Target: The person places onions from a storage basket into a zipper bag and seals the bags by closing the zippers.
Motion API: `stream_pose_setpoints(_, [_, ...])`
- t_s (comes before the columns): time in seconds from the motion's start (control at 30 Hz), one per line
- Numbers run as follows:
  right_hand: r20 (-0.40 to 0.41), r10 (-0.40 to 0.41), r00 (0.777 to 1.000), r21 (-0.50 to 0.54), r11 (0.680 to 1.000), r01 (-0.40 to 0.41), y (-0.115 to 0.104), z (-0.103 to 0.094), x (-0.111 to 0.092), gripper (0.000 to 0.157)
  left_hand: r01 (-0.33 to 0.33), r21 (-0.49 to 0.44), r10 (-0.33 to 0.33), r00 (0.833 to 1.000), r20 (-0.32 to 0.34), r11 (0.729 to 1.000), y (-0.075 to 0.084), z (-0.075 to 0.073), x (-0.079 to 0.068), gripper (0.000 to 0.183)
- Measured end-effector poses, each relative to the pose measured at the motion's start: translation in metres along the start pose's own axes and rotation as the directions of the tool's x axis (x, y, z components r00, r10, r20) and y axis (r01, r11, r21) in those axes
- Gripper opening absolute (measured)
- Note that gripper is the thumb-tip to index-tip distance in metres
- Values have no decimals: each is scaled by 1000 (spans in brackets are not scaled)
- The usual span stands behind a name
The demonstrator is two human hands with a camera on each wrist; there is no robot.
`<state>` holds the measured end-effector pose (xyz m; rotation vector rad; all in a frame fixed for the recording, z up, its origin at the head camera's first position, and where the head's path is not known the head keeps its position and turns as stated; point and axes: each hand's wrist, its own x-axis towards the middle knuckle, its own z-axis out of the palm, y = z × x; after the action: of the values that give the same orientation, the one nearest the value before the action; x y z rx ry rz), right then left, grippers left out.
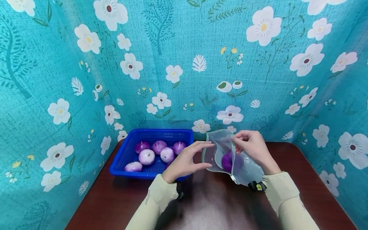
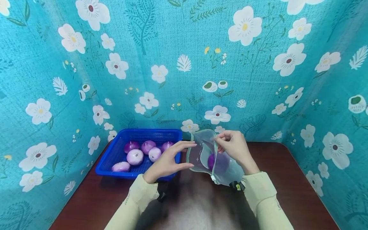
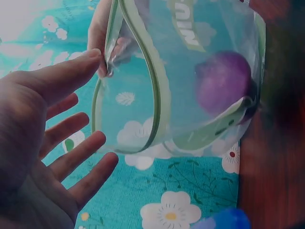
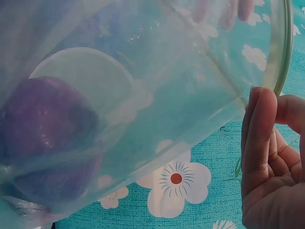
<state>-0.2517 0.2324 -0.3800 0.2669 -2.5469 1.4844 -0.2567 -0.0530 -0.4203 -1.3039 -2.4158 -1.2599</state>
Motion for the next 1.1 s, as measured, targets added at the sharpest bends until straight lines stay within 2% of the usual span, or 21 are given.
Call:
stream_pose_setpoints(0.13, [-5,0,1000,-2,1000,0,-2,-1,0,21,22,-22,-22,1000,-15,1000,-4,-6,-5,64])
stream_pose_setpoints(0.37, [-1,14,1000,-1,1000,-14,-4,-2,-1,21,84,16,-83,995,-46,996,-16,-17,-21,63])
stream_pose_setpoints(0.47, [-1,17,1000,2,1000,-17,-5,-3,-1,22,128,28,-126,990,-63,991,-25,-23,-30,64])
stream_pose_setpoints(0.6, [-10,11,1000,3,1000,-11,-4,-3,-2,23,180,95,-171,980,-99,979,-43,-31,-45,63])
stream_pose_setpoints(0.73, [-9,5,1000,16,1000,-5,-2,-1,-4,23,243,142,-224,965,-140,959,-60,-38,-62,63])
stream_pose_setpoints(0.83, [-4,4,1000,26,1000,-4,-1,1,-5,22,315,158,-293,945,-147,936,-70,-41,-73,62])
stream_pose_setpoints(0.97, [-6,6,1000,23,1000,-6,0,1,-6,22,384,175,-368,922,-115,907,-80,-43,-82,60])
stream_pose_setpoints(1.1, [-4,7,1000,18,1000,-7,0,1,-6,23,410,202,-408,911,-56,889,-86,-43,-83,58])
